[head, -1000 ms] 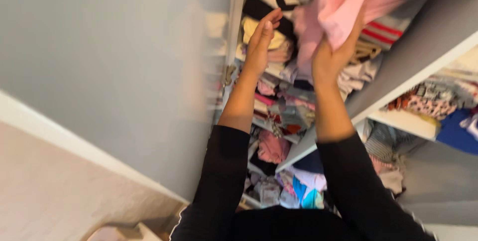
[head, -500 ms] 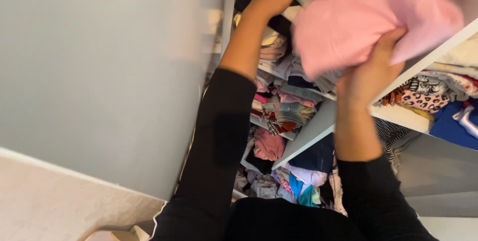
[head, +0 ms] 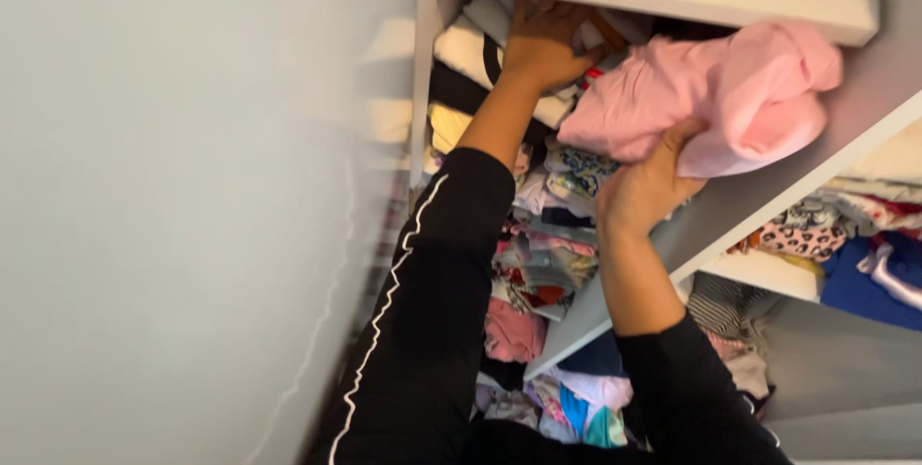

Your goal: The person sorts through a pile of clothes, picking up individual items and placing them into a wardrobe shelf.

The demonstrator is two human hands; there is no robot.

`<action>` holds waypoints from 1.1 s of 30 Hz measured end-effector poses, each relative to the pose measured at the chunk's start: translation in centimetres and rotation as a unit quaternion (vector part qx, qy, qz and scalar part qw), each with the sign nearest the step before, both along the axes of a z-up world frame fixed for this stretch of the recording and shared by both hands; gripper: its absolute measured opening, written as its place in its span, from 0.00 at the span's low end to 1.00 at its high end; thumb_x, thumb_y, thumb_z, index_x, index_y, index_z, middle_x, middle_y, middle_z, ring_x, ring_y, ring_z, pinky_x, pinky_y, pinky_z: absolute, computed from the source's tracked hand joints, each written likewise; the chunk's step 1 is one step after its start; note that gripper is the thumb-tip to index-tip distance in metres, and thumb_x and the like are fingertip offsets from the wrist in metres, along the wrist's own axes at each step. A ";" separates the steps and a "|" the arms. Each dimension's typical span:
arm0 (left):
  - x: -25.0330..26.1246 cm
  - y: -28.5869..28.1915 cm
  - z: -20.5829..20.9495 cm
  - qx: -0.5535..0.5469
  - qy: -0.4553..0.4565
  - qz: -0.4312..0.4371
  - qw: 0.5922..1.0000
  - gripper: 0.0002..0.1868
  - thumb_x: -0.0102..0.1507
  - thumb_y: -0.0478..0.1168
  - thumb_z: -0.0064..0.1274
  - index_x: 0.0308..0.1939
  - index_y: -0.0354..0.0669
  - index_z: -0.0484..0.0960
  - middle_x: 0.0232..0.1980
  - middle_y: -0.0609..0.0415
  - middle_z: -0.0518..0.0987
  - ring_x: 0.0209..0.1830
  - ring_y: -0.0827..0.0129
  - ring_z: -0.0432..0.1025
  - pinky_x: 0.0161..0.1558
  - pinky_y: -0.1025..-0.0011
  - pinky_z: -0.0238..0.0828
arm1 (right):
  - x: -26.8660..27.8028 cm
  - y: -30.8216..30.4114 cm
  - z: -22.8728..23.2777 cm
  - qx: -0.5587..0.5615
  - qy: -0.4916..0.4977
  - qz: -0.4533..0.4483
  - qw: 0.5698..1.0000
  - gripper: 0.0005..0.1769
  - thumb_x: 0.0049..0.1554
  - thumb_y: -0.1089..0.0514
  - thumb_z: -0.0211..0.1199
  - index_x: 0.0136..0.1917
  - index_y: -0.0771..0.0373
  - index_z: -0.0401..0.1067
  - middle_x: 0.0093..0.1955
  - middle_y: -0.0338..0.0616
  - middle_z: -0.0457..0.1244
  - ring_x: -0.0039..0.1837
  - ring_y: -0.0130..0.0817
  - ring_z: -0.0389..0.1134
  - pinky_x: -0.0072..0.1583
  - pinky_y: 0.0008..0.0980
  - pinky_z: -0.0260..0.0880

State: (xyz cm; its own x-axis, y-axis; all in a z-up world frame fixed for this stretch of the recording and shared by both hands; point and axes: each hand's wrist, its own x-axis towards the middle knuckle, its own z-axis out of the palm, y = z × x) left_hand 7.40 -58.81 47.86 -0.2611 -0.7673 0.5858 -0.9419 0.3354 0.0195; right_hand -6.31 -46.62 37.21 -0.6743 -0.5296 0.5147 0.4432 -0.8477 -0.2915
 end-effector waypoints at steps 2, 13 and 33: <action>0.2 0.1 -2.2 -0.084 0.014 -0.030 0.996 0.39 0.60 0.67 0.52 0.71 0.59 0.69 0.73 0.57 0.69 0.76 0.62 0.59 0.77 0.41 0.31 | 0.5 -1.7 0.1 0.012 0.019 -0.015 1.000 0.29 0.68 0.53 0.60 0.75 0.68 0.57 0.74 0.53 0.58 0.73 0.41 0.60 0.75 0.43 0.61; 5.4 -0.9 -10.9 -0.225 0.114 0.001 0.968 0.30 0.64 0.53 0.54 0.68 0.49 0.76 0.69 0.50 0.75 0.76 0.57 0.61 0.79 0.49 0.40 | 6.3 -7.7 5.2 0.124 0.492 -0.117 0.854 0.39 0.61 0.44 0.61 0.79 0.60 0.54 0.76 0.58 0.55 0.76 0.51 0.53 0.72 0.58 0.51; 8.8 6.5 -10.4 -0.183 0.233 -0.015 0.955 0.42 0.63 0.62 0.55 0.76 0.49 0.65 0.81 0.52 0.59 0.83 0.55 0.50 0.79 0.47 0.42 | 13.7 -17.0 15.3 0.241 0.820 -0.191 0.483 0.47 0.57 0.23 0.60 0.74 0.59 0.61 0.69 0.60 0.59 0.70 0.56 0.59 0.68 0.53 0.55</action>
State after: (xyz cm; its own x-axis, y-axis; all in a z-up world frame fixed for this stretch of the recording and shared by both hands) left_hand 16.19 -52.30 37.41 0.0744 -0.4853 0.8712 -0.8490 0.4274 0.3107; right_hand 7.36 -63.67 52.50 0.3347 -0.8520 0.4026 -0.8800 -0.4354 -0.1898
